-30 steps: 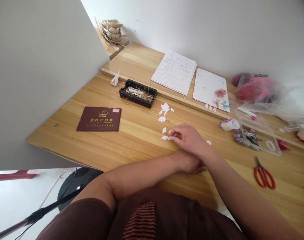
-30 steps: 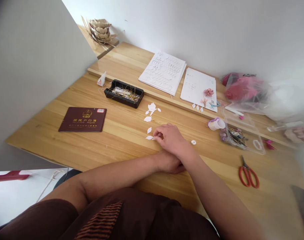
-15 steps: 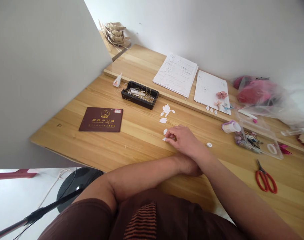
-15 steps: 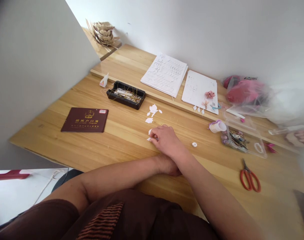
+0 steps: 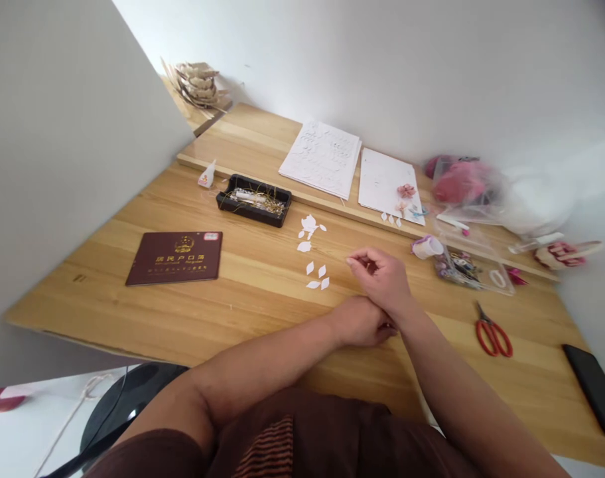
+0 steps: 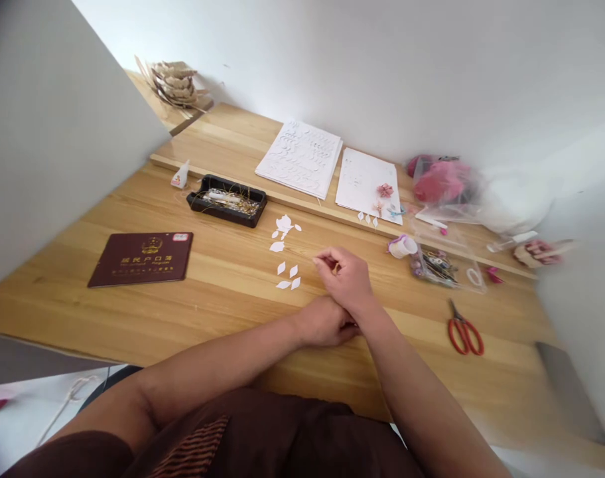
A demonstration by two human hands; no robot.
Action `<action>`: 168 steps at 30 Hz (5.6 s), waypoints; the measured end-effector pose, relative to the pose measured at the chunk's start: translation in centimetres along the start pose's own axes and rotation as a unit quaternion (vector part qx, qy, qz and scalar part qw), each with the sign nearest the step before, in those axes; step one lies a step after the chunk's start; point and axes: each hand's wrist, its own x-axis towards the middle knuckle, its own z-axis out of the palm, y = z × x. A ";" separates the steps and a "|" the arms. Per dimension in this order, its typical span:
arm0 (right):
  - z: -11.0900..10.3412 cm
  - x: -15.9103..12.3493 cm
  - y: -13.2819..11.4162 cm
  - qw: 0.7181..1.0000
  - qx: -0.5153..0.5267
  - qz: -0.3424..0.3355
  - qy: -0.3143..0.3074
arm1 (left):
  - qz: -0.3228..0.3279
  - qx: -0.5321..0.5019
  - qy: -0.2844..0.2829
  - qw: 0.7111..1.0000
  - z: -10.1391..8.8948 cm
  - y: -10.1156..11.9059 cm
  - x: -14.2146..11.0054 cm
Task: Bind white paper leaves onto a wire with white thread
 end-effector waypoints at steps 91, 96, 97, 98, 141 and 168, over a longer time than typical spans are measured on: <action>-4.7 -7.3 7.4 0.967 0.009 0.185 0.175 | -0.130 -0.214 0.301 0.920 0.4 -0.3 1.5; -4.4 -6.2 7.2 0.969 0.012 0.191 0.158 | -0.126 -0.229 0.283 0.923 0.5 -0.8 1.7; -4.4 -6.3 7.0 0.969 0.026 0.193 0.155 | -0.125 -0.235 0.280 0.923 0.5 -0.8 1.7; -4.6 -6.4 6.8 0.968 0.041 0.193 0.153 | -0.122 -0.242 0.277 0.922 0.6 -0.9 1.8; -8.4 -11.2 -1.0 0.914 0.369 0.156 0.067 | -0.050 -0.485 0.138 0.862 -1.3 2.4 1.4; -8.0 -11.7 -1.0 0.957 0.239 0.114 0.115 | -0.080 -0.503 0.116 0.852 -0.9 2.3 1.5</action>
